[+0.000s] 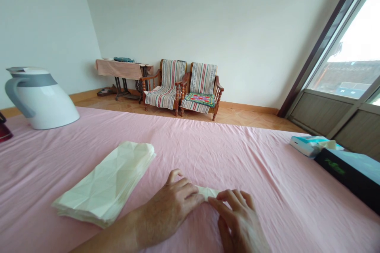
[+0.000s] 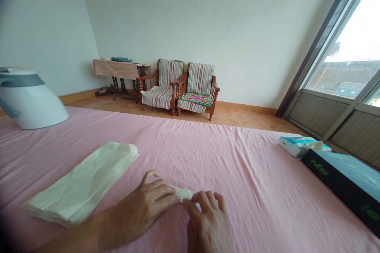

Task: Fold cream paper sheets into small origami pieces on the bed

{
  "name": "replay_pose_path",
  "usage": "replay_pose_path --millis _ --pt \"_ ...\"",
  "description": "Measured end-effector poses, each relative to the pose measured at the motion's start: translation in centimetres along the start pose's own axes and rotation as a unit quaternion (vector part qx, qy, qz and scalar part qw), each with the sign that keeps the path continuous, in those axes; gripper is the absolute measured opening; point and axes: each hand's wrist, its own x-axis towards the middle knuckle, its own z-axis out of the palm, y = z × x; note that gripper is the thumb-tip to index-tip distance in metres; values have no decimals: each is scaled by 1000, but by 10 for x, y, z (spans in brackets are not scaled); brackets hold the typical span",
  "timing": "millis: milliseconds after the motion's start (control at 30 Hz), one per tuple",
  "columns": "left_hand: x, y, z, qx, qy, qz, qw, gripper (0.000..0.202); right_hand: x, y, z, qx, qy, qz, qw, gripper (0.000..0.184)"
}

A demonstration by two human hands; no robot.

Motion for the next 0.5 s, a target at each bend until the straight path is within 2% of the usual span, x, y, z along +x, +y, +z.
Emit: replay_pose_path --millis 233,500 --pt "0 0 0 27 3 13 1000 25 0 -5 -3 -11 -27 -22 999 58" --pt "-2 -1 6 34 0 1 999 25 -2 -8 9 -45 19 -36 998 45"
